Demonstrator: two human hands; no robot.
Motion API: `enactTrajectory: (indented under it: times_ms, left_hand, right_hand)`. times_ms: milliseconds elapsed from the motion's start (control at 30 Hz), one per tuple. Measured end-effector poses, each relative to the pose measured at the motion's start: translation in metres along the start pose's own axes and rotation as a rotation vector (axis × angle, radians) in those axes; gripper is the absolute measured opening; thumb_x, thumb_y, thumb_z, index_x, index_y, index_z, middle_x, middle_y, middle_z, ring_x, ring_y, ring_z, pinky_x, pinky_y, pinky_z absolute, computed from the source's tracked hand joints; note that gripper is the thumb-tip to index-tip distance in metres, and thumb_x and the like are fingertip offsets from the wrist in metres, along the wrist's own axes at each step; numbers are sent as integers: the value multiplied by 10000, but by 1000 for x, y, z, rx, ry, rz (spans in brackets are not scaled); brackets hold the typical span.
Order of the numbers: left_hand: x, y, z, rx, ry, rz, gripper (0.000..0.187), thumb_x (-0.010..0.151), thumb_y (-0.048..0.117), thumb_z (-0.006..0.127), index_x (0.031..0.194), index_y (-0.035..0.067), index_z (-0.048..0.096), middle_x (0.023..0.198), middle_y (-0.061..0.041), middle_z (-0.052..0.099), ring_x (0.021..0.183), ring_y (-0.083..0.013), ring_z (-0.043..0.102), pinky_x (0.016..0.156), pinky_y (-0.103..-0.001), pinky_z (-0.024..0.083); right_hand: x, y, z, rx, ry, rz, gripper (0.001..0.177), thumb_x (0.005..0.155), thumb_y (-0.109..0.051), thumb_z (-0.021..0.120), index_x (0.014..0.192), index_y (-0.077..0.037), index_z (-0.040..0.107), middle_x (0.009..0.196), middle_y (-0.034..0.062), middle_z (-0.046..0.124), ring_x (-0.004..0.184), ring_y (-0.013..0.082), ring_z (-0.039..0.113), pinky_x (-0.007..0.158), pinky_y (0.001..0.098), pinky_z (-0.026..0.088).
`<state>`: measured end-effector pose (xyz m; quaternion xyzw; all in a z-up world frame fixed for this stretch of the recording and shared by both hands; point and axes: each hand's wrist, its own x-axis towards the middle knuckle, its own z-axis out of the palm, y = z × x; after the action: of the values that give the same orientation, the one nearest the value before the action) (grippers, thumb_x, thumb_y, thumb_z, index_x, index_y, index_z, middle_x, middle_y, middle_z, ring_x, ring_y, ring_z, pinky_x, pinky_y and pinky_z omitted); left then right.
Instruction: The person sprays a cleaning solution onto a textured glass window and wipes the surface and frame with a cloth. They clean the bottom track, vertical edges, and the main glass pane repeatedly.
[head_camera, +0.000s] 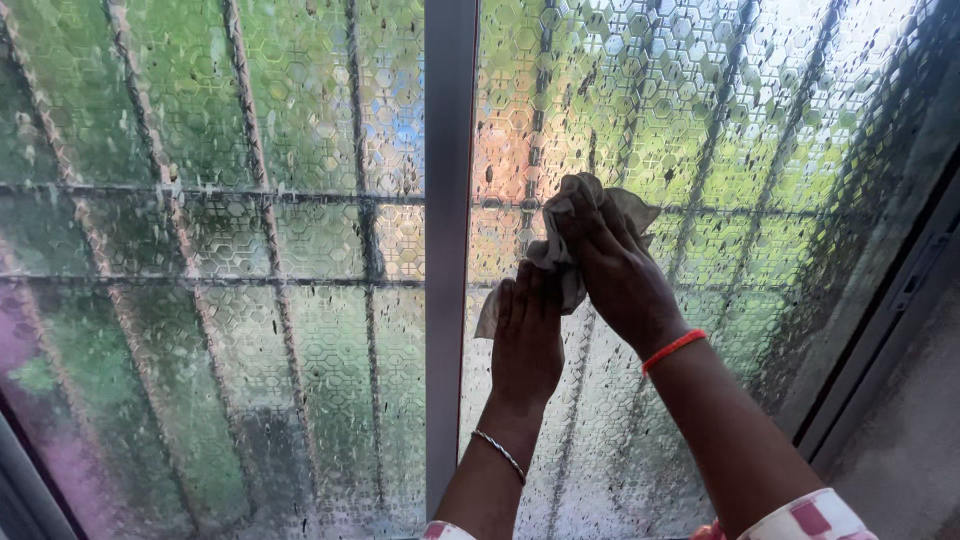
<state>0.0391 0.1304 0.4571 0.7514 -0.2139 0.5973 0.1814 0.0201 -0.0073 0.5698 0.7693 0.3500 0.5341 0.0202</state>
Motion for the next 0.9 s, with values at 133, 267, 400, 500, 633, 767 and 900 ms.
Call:
enactTrajectory:
  times_ms: [133,267,400,500,633,767,900]
  left_hand:
    - [-13,7,9,-123,-28,-53,541,943,87,562,1444,-92,465,1505,-285,469,1476,-432,371,1241,-541,241]
    - [-54,9,16,-156,-139,-65,537,941,144,592,1411,-86,470,1462,-272,487,1415,-432,422,1235,-566,248]
    - [-104,4,21,-163,-262,-78,508,931,95,579,1414,-37,495,1449,-241,510,1393,-421,447,1233,-534,270]
    - [-141,-11,20,-163,-336,-38,572,894,38,560,1454,-55,492,1462,-237,506,1401,-399,434,1227,-510,271]
    - [-160,-26,20,-85,-327,70,555,874,8,550,1427,-33,524,1479,-200,514,1442,-362,424,1233,-496,260]
    - [-136,-28,15,-74,-289,68,528,896,15,562,1422,-12,528,1476,-169,535,1463,-346,433,1255,-508,261]
    - [-82,-22,6,-39,-133,39,551,917,36,553,1464,-21,511,1463,-209,532,1441,-372,430,1239,-527,276]
  right_hand:
    - [-5,-14,10,-11,-26,-12,563,964,23,496,1524,48,450,1681,239,263,1571,436,249,1274,486,297]
    - [-30,-35,23,-50,-98,-21,583,935,-66,501,1508,31,450,1659,248,252,1547,437,224,1239,514,270]
    - [-67,-58,36,-10,-182,39,558,928,-75,503,1484,-35,485,1661,181,290,1544,382,242,1231,496,265]
    - [-90,-70,41,-17,-234,-2,600,884,-23,510,1483,-52,519,1646,142,321,1531,351,277,1229,486,284]
    - [-100,-69,45,29,-231,-41,570,867,3,537,1433,-60,554,1628,121,367,1523,335,320,1234,478,317]
    - [-85,-55,42,-15,-184,-106,572,871,6,545,1435,-85,565,1600,105,410,1511,325,343,1231,479,327]
    - [-42,-37,32,-2,-82,-117,580,890,7,544,1462,-93,558,1625,115,391,1527,327,341,1243,485,320]
